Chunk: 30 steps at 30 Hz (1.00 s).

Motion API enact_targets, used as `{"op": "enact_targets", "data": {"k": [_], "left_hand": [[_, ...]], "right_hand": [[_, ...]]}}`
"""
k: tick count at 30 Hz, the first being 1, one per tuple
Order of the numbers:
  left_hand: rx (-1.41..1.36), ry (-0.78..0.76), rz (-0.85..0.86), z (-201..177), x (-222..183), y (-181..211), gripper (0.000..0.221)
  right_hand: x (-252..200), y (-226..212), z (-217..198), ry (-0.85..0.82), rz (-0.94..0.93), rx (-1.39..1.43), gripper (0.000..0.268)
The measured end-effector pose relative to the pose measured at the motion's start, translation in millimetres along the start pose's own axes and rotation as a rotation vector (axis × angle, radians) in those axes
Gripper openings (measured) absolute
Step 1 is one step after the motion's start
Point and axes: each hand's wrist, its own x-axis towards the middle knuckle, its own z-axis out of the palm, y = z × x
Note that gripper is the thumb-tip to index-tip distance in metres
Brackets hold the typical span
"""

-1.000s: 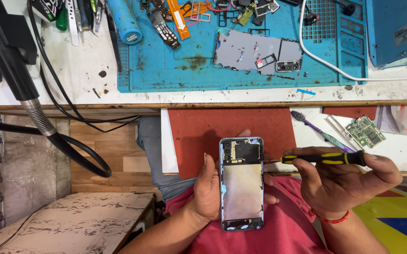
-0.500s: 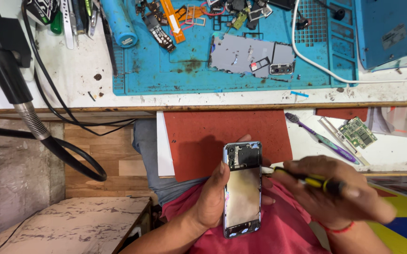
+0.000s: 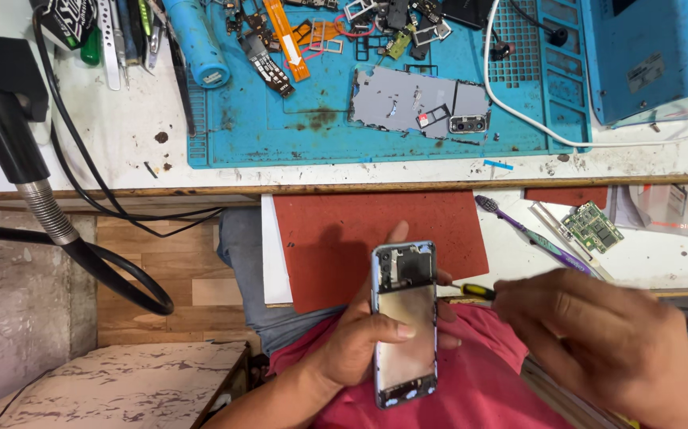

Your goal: The person reassembles a mobile phone by inserting internal components into the chassis and using a screwdriver to tighten screws on the motherboard.

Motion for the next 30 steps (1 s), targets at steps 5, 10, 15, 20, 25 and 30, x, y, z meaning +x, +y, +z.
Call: {"op": "enact_targets", "data": {"k": [5, 10, 15, 20, 25, 30], "left_hand": [[-0.004, -0.045, 0.027, -9.3, -3.1, 5.7, 0.097], [0.075, -0.032, 0.059, -16.4, -2.6, 6.0, 0.085], [0.031, -0.017, 0.008, -14.3, -5.4, 5.6, 0.087], [0.095, -0.095, 0.058, -13.8, -3.3, 7.4, 0.086], [0.051, -0.089, 0.060, -18.1, -4.3, 6.9, 0.084], [-0.036, -0.098, 0.050, -17.7, -5.7, 7.8, 0.086]], "right_hand": [[-4.2, 16.5, 7.3, -0.190, 0.003, 0.057, 0.028], [-0.7, 19.5, 6.1, -0.204, -0.236, 0.157, 0.038], [-6.1, 11.5, 18.0, -0.102, -0.011, 0.139, 0.024], [-4.1, 34.6, 10.1, -0.254, -0.081, 0.069, 0.037], [-7.2, 25.7, 5.7, -0.284, -0.168, 0.132, 0.038], [-14.9, 29.0, 19.9, -0.086, -0.165, 0.058, 0.034]]}}
